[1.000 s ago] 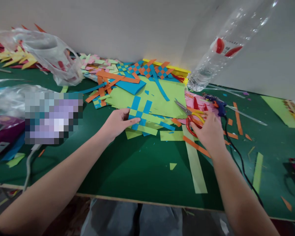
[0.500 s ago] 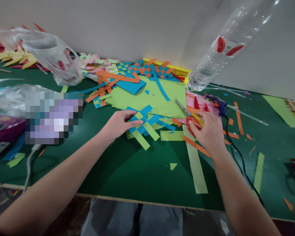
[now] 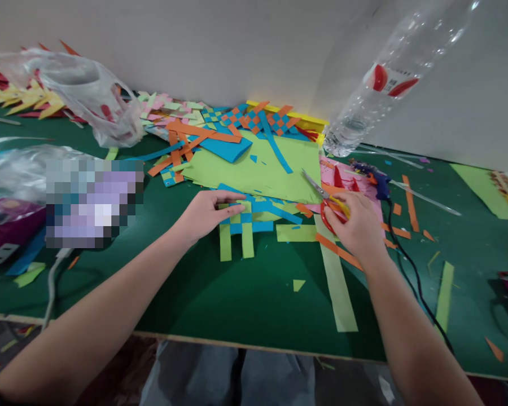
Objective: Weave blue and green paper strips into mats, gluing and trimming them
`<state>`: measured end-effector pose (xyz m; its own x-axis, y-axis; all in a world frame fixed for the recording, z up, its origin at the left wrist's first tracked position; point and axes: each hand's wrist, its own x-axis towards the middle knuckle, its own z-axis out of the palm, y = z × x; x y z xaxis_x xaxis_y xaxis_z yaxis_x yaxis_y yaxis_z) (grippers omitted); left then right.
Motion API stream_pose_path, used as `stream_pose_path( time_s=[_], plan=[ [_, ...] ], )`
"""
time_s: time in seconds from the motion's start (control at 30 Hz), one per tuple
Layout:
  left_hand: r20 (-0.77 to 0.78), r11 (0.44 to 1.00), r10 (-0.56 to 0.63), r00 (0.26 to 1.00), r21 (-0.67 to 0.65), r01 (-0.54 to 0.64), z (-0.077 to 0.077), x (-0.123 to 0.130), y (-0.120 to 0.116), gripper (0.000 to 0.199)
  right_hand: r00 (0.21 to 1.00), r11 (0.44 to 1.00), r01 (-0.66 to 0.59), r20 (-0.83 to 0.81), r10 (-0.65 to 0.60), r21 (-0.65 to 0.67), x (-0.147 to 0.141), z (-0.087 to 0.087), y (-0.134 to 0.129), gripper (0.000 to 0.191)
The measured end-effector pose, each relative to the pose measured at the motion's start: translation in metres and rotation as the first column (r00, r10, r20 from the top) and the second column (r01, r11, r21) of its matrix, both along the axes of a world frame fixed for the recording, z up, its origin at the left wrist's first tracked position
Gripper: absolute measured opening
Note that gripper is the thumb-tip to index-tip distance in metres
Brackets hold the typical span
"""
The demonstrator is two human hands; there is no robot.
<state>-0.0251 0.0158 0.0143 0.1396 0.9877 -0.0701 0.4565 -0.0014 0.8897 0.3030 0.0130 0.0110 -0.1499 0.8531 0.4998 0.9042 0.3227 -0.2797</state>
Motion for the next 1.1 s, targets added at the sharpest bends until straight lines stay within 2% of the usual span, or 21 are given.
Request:
stream_pose_path(
  time_s=[0.13, 0.33, 0.5, 0.57, 0.73, 0.8, 0.9, 1.0, 1.1],
  plan=[
    [-0.047, 1.000, 0.007, 0.999, 0.015, -0.007, 0.002, 0.002, 0.000, 0.037, 1.000, 1.000, -0.011, 0.015, 0.011, 0.002, -0.001, 0.001, -0.001, 0.024],
    [-0.100, 0.998, -0.067, 0.993, 0.014, 0.069, 0.003, 0.003, -0.003, 0.033, 0.998, 0.999, -0.044, 0.039, 0.044, -0.004, -0.003, 0.001, -0.001, 0.024],
    [-0.151, 0.990, -0.137, 0.979, 0.017, 0.141, 0.003, 0.007, -0.005, 0.030, 0.989, 0.989, -0.149, -0.006, 0.149, 0.017, -0.027, 0.003, -0.014, 0.027],
    [-0.174, 0.987, -0.156, 0.972, 0.020, 0.162, 0.003, 0.010, -0.005, 0.027, 0.970, 0.970, -0.234, -0.078, 0.229, -0.063, -0.046, 0.002, -0.025, 0.027],
    [-0.139, 0.977, -0.202, 0.969, 0.034, 0.209, 0.005, 0.013, -0.009, 0.030, 0.908, 0.865, -0.418, -0.167, 0.385, -0.278, -0.093, -0.002, -0.048, 0.034],
    [-0.104, 0.968, -0.243, 0.964, 0.040, 0.248, 0.007, 0.013, -0.010, 0.034, 0.903, 0.850, -0.423, -0.227, 0.365, -0.314, -0.103, -0.001, -0.049, 0.033],
    [-0.087, 0.953, -0.295, 0.951, 0.044, 0.300, 0.013, 0.010, -0.012, 0.030, 0.902, 0.844, -0.390, -0.339, 0.268, -0.368, -0.110, 0.007, -0.043, 0.022],
    [-0.125, 0.951, -0.298, 0.946, 0.046, 0.305, 0.019, 0.006, -0.013, 0.026, 0.869, 0.793, -0.412, -0.454, 0.195, -0.449, -0.114, 0.015, -0.035, 0.018],
    [-0.121, 0.955, -0.291, 0.949, 0.033, 0.296, 0.018, 0.003, -0.014, 0.025, 0.816, 0.741, -0.469, -0.556, 0.155, -0.481, -0.118, 0.017, -0.031, 0.017]
  ],
)
